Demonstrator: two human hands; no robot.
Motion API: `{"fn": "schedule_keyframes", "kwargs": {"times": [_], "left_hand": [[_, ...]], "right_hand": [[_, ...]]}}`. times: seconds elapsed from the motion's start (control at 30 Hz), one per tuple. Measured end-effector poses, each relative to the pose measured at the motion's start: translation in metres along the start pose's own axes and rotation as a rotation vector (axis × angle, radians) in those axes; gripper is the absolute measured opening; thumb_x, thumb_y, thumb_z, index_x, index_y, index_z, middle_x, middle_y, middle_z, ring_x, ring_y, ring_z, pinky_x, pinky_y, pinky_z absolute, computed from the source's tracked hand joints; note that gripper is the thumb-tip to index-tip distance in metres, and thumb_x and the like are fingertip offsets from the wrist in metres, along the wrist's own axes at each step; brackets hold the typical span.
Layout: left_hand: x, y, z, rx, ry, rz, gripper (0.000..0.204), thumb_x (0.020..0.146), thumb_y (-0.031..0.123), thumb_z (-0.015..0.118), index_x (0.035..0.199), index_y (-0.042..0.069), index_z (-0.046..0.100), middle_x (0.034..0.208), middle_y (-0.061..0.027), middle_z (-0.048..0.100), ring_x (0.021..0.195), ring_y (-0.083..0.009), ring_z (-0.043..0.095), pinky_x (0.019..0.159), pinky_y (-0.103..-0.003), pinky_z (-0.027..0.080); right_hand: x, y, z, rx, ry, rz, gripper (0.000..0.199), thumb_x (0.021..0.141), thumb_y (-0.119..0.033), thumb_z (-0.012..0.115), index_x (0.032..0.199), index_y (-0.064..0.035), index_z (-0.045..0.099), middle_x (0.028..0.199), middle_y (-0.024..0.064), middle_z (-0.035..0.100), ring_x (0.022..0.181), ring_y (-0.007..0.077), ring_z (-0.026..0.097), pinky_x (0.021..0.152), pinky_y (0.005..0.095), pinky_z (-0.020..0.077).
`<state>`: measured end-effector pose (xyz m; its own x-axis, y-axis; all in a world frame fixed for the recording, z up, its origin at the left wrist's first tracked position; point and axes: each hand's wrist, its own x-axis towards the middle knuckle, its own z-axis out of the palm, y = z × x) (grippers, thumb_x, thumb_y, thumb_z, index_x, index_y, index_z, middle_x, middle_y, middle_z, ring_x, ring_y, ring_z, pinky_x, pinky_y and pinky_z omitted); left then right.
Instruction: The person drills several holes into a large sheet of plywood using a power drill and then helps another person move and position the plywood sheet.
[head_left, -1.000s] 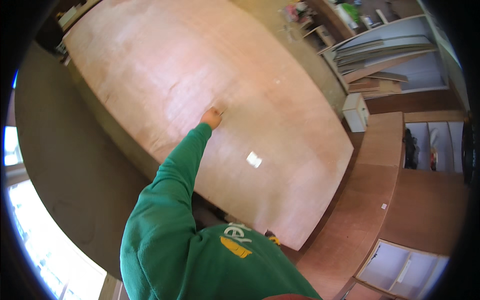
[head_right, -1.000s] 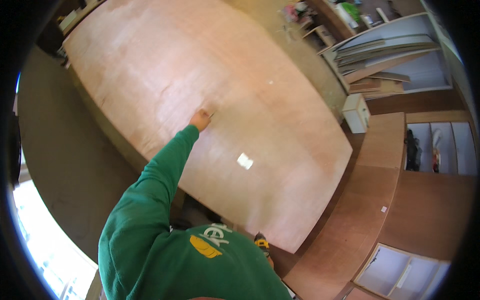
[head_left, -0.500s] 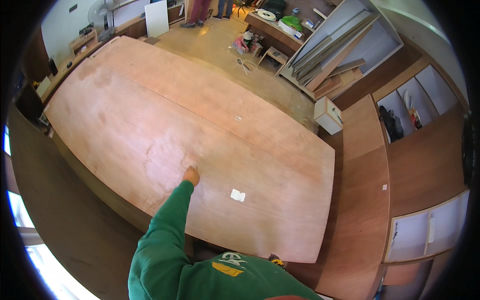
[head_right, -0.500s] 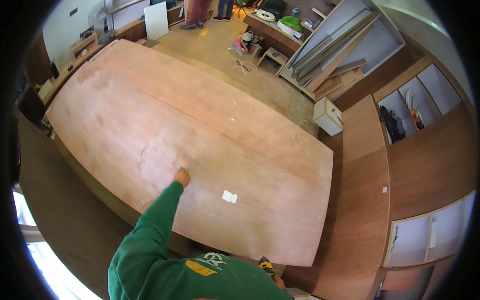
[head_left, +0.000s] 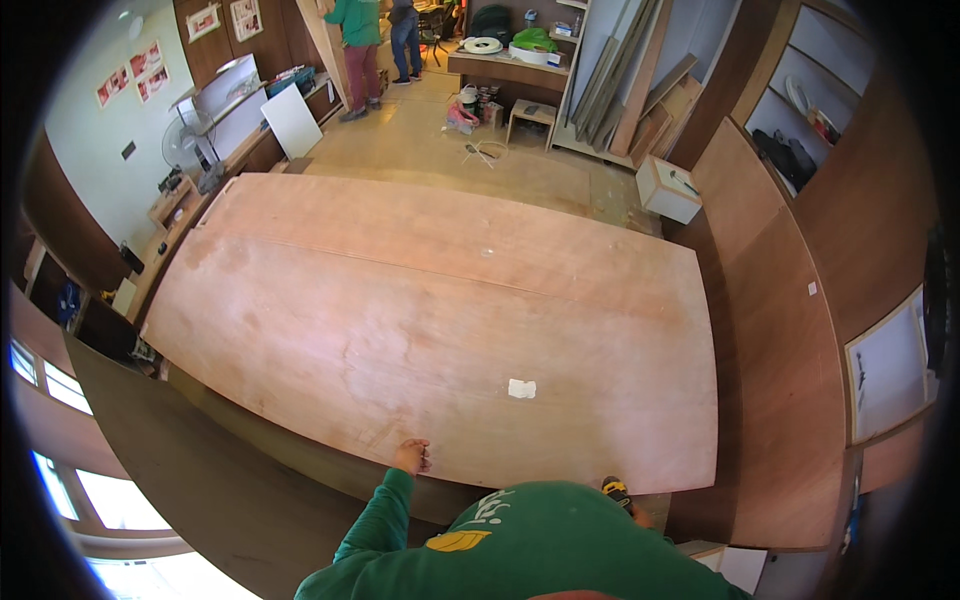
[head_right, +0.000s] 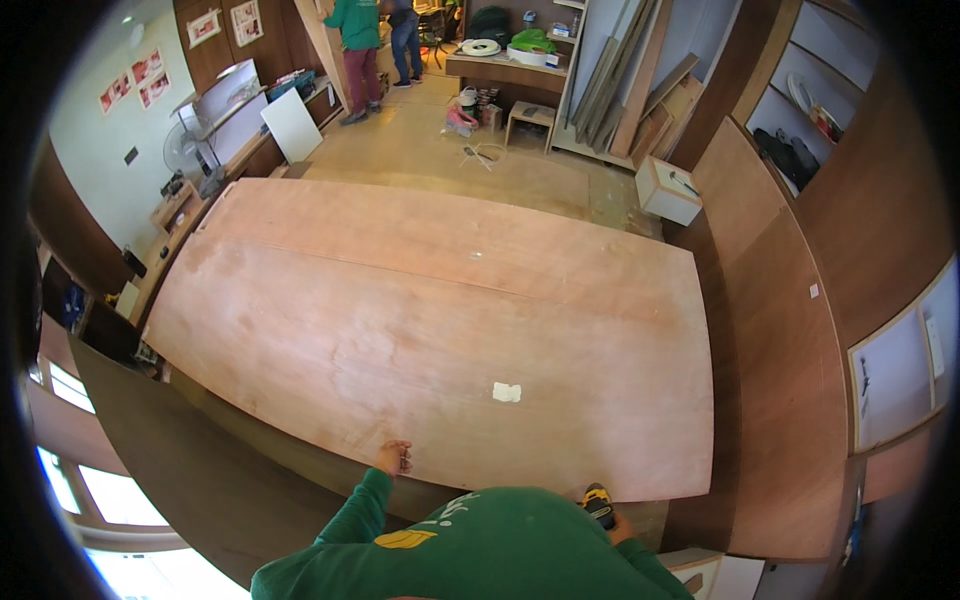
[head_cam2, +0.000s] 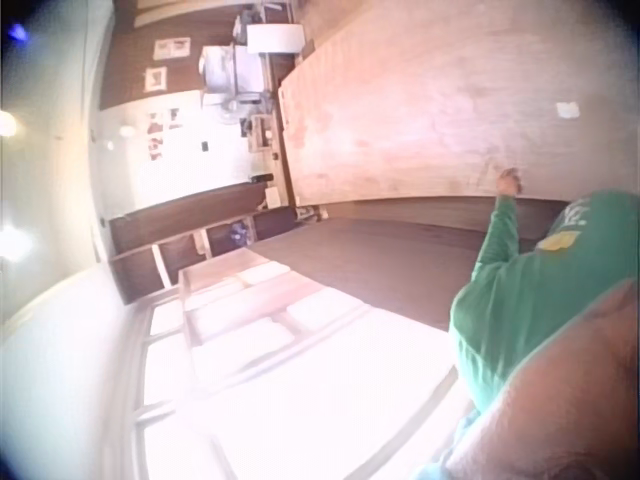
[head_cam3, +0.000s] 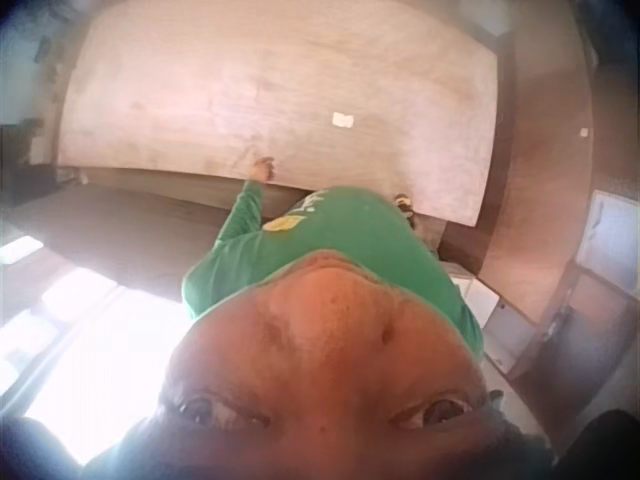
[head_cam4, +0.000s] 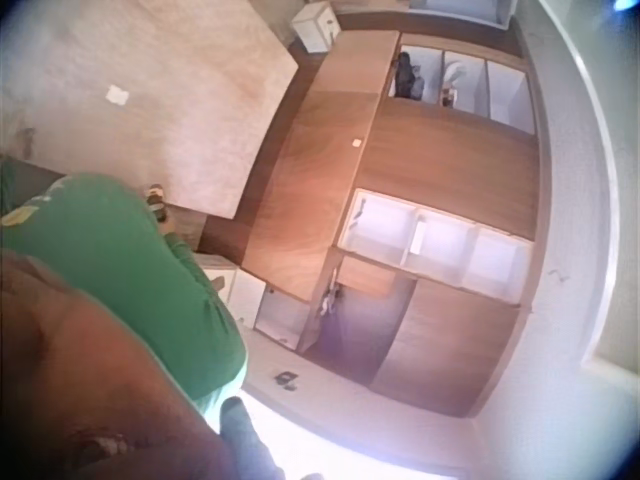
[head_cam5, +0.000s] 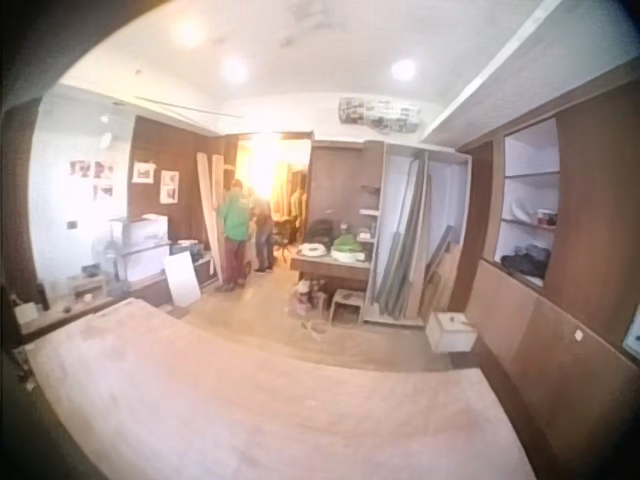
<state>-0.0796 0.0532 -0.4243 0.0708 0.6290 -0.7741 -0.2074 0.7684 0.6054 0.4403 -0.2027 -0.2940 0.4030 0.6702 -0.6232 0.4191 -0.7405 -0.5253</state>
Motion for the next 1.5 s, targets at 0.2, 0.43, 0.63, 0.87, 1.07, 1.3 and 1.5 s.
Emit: {"fn": "schedule_keyframes", "kwargs": {"times": [0.2,0.43,0.63,0.87,1.07,1.3,1.5], "left_hand": [[-0.023,0.037,-0.006,0.083,-0.182,0.004,0.009,0.087,0.013,0.056,0.095,0.008,0.056,0.073,-0.0045,0.056,0.047,-0.0191,0.053,0.044,-0.032,0.046],[-0.009,0.057,-0.002,0.865,-0.111,-0.141,0.010,0.089,0.011,0.054,0.092,0.004,0.060,0.073,-0.0087,0.062,0.052,-0.0209,0.061,0.043,-0.034,0.049],[0.025,0.038,0.020,0.826,-0.087,-0.031,0.010,0.090,0.010,0.054,0.095,0.005,0.060,0.073,-0.0104,0.062,0.053,-0.0207,0.061,0.042,-0.035,0.049],[0.129,0.042,-0.016,0.349,-0.078,0.230,0.003,0.092,0.008,0.052,0.091,0.006,0.053,0.067,-0.0080,0.055,0.055,-0.0206,0.057,0.045,-0.036,0.047],[0.165,0.088,0.083,-0.440,0.102,0.033,0.009,0.094,0.013,0.047,0.093,0.005,0.052,0.072,-0.0079,0.055,0.061,-0.0222,0.057,0.052,-0.036,0.049],[0.207,0.136,0.117,-0.555,0.050,0.078,0.011,0.093,0.016,0.050,0.096,0.005,0.052,0.080,-0.0090,0.055,0.065,-0.0217,0.056,0.061,-0.039,0.049],[0.221,0.173,0.140,-0.532,0.022,0.133,0.035,0.093,0.021,0.050,0.126,0.007,0.048,0.110,-0.0100,0.059,0.089,-0.0233,0.058,0.080,-0.047,0.047]], "right_hand": [[-0.011,0.010,0.010,0.091,0.078,0.014,0.064,0.072,-0.032,0.079,0.125,-0.0010,0.059,0.115,0.0185,0.067,0.103,0.0283,0.065,0.091,0.0398,0.0493],[-0.042,-0.020,0.000,-0.019,0.146,0.109,0.061,0.072,-0.029,0.078,0.124,-0.0025,0.059,0.114,0.0191,0.067,0.103,0.0279,0.065,0.090,0.0376,0.0502],[-0.029,0.133,0.026,0.119,0.200,0.090,0.066,0.075,-0.035,0.075,0.130,-0.0030,0.056,0.123,0.0179,0.064,0.110,0.0284,0.062,0.093,0.0359,0.0480],[-0.047,0.145,0.043,0.081,0.151,0.163,0.067,0.076,-0.036,0.075,0.130,-0.0029,0.055,0.124,0.0175,0.064,0.111,0.0283,0.062,0.094,0.0353,0.0473],[-0.083,0.129,0.026,0.055,0.185,0.263,0.068,0.076,-0.037,0.075,0.131,-0.0029,0.055,0.124,0.0174,0.064,0.111,0.0282,0.062,0.094,0.0353,0.0471],[-0.092,0.108,0.024,0.056,0.175,0.275,0.068,0.076,-0.038,0.075,0.131,-0.0029,0.055,0.124,0.0172,0.064,0.111,0.0281,0.062,0.094,0.0352,0.0470],[-0.105,0.102,0.022,0.050,0.176,0.311,0.069,0.076,-0.039,0.075,0.131,-0.0029,0.055,0.124,0.0171,0.064,0.111,0.0280,0.061,0.095,0.0352,0.0468]]}}
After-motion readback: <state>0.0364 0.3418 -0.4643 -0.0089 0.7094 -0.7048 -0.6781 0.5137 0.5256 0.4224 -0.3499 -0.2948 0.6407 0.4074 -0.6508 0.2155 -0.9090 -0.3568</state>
